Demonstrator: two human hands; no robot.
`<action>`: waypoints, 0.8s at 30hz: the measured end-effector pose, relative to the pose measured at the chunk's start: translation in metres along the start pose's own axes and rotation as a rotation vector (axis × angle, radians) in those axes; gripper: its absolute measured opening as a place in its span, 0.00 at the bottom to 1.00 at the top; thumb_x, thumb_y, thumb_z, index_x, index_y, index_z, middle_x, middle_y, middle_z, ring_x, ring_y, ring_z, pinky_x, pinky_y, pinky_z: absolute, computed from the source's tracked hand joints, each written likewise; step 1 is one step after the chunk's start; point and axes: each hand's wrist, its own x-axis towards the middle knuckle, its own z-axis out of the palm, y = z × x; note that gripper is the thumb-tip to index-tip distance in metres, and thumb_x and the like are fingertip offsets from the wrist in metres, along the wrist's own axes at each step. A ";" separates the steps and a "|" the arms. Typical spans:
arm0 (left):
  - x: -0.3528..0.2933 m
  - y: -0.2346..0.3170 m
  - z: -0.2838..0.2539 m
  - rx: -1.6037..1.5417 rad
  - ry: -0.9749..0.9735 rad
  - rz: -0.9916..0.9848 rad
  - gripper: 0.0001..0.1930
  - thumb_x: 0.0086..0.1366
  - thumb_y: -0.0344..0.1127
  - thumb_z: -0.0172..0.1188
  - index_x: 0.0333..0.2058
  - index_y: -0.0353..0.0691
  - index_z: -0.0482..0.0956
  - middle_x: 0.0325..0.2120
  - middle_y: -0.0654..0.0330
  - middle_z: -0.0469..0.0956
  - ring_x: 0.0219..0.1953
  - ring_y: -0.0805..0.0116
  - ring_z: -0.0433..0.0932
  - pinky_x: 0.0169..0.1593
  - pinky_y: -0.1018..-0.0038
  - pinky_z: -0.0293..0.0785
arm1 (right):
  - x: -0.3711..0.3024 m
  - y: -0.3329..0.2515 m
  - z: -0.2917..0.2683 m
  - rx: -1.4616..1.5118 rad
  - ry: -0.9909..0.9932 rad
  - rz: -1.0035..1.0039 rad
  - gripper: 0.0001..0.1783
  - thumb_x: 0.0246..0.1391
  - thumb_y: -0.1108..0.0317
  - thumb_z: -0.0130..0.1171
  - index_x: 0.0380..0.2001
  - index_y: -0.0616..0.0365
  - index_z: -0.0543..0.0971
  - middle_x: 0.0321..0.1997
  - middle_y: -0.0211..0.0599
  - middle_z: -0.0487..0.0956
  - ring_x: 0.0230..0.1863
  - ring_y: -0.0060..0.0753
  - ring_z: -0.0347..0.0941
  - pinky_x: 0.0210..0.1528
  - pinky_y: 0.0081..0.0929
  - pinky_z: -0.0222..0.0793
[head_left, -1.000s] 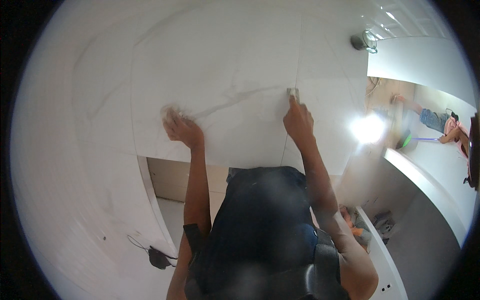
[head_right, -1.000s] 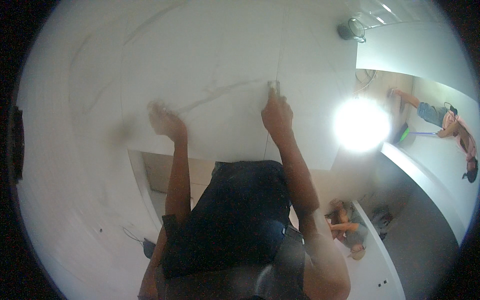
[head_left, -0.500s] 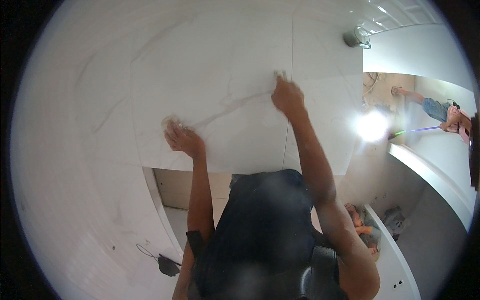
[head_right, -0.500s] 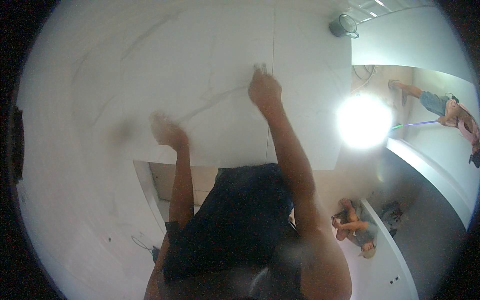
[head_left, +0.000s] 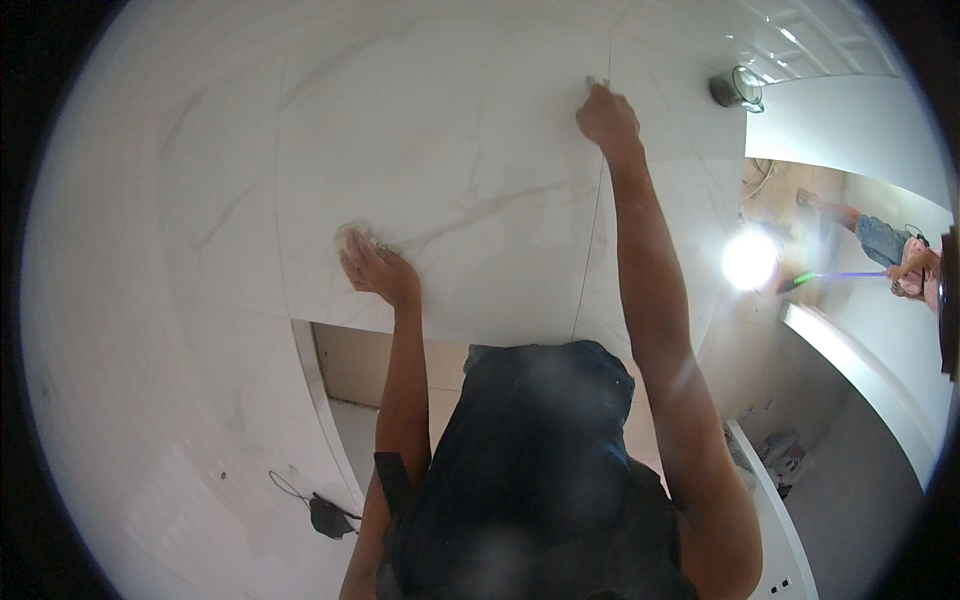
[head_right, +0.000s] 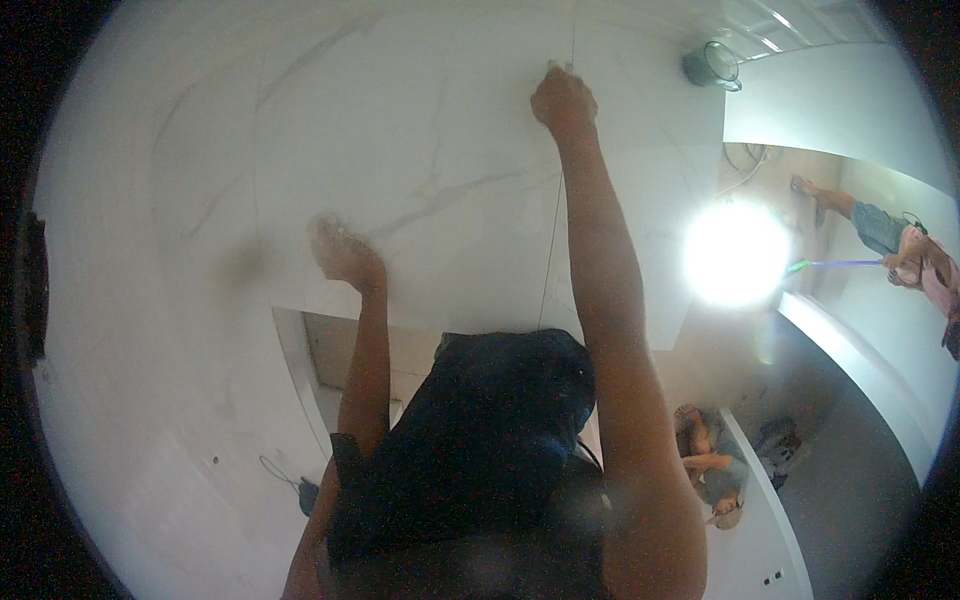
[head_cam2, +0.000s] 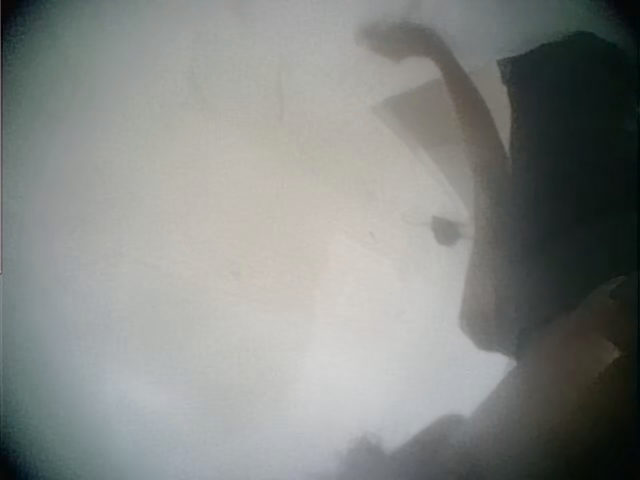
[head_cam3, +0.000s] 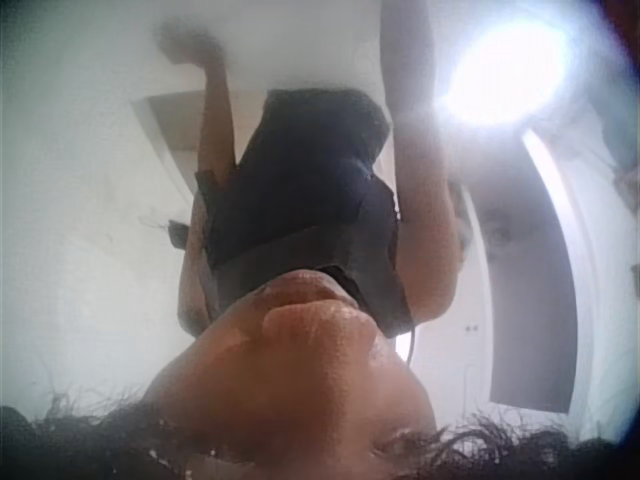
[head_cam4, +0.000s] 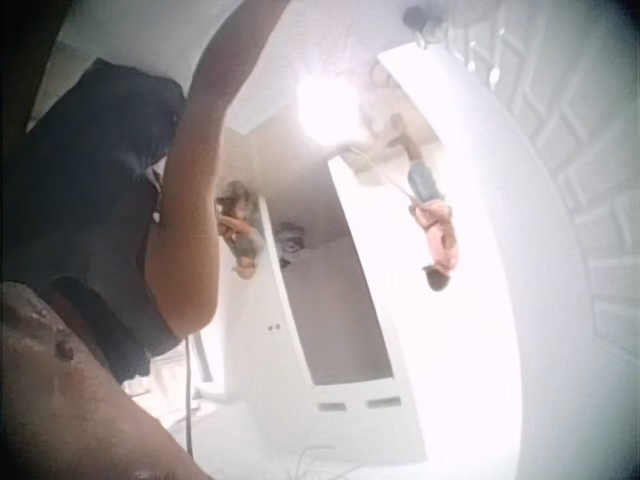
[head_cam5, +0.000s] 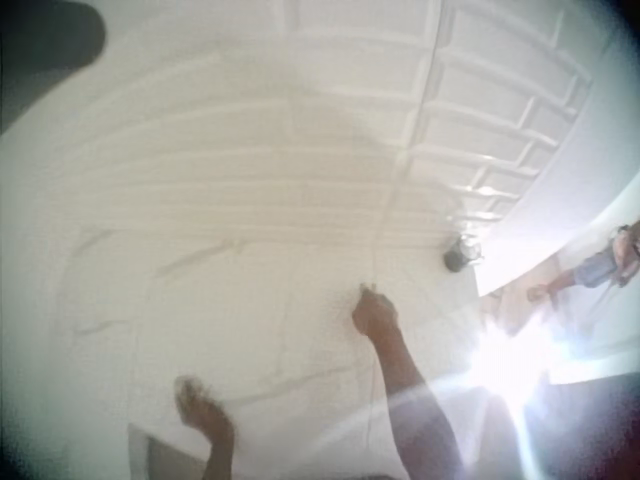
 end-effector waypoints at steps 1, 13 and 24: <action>-0.001 -0.002 -0.003 0.020 0.018 0.018 0.28 0.65 0.28 0.46 0.65 0.43 0.58 0.66 0.60 0.56 0.68 0.48 0.48 0.65 0.49 0.44 | -0.025 0.000 0.009 -0.012 -0.013 -0.016 0.24 0.57 0.67 0.42 0.57 0.58 0.69 0.47 0.55 0.78 0.49 0.55 0.75 0.52 0.47 0.71; 0.000 -0.004 0.002 0.087 0.051 -0.002 0.26 0.67 0.31 0.44 0.64 0.44 0.58 0.66 0.62 0.56 0.68 0.49 0.49 0.65 0.49 0.46 | -0.040 0.003 0.012 0.097 0.070 -0.022 0.23 0.54 0.68 0.47 0.54 0.59 0.71 0.44 0.53 0.79 0.48 0.53 0.76 0.51 0.45 0.73; -0.003 -0.014 0.004 0.146 -0.029 -0.037 0.24 0.73 0.40 0.39 0.66 0.44 0.56 0.67 0.55 0.54 0.69 0.50 0.49 0.67 0.48 0.40 | -0.122 -0.001 0.052 0.072 -0.055 -0.028 0.18 0.57 0.69 0.46 0.49 0.64 0.74 0.37 0.58 0.80 0.40 0.59 0.77 0.45 0.49 0.73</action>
